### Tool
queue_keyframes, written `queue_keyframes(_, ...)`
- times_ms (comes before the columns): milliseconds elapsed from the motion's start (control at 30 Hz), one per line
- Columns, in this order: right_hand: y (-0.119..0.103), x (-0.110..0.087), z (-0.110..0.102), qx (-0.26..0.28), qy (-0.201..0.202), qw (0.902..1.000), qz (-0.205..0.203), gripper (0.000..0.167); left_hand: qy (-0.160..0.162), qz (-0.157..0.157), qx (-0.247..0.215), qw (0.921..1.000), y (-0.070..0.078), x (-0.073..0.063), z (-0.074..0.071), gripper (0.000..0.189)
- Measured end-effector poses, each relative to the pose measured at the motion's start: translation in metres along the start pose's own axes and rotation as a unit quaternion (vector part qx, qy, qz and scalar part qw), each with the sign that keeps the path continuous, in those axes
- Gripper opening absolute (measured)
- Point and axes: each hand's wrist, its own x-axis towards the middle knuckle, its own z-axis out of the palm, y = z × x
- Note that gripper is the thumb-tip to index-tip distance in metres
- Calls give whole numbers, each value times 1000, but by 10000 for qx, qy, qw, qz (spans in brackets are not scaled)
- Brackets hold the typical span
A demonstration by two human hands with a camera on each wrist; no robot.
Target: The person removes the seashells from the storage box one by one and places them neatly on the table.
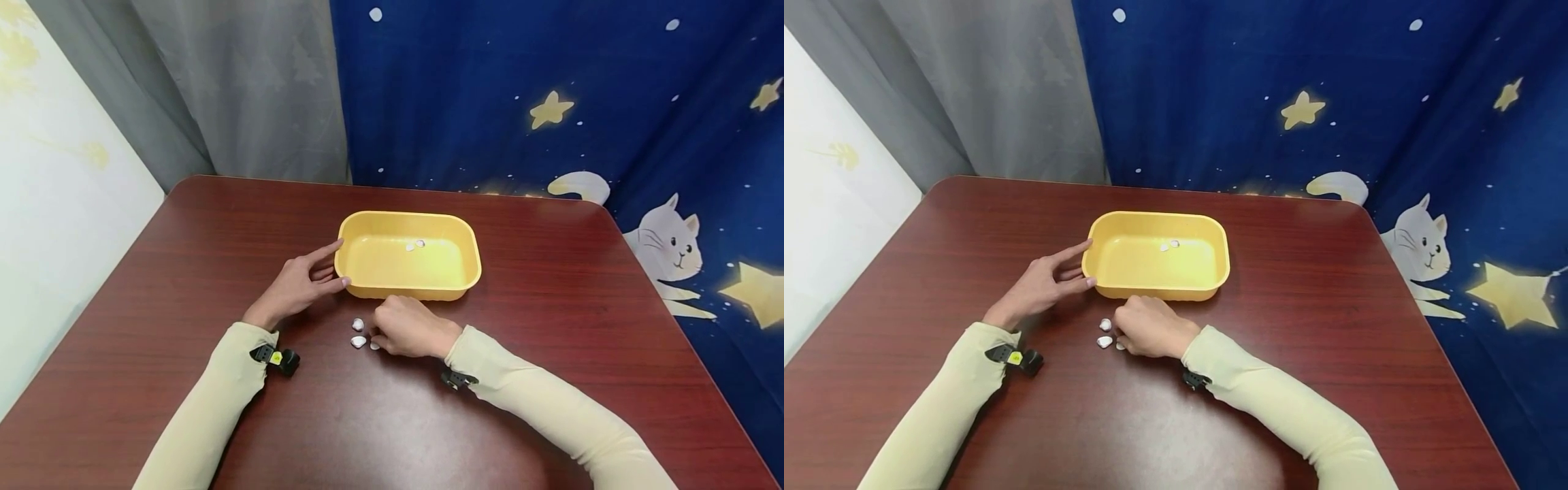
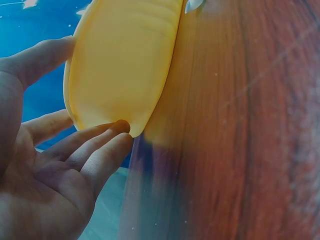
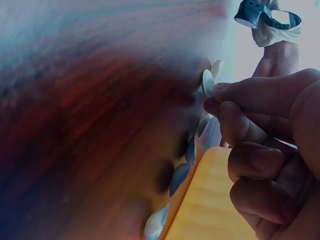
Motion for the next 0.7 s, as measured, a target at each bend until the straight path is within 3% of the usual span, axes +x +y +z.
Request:
queue_keyframes(367, 3, -1, -6, 189, 180, 9997, 12, 14, 16, -29, 25, 10000, 0, 0, 0, 79)
queue_keyframes(700, 14, -10, -26, 306, 448, 9985, 112, 10, 9, -26, 29, 10000, -1, -1, 1, 79)
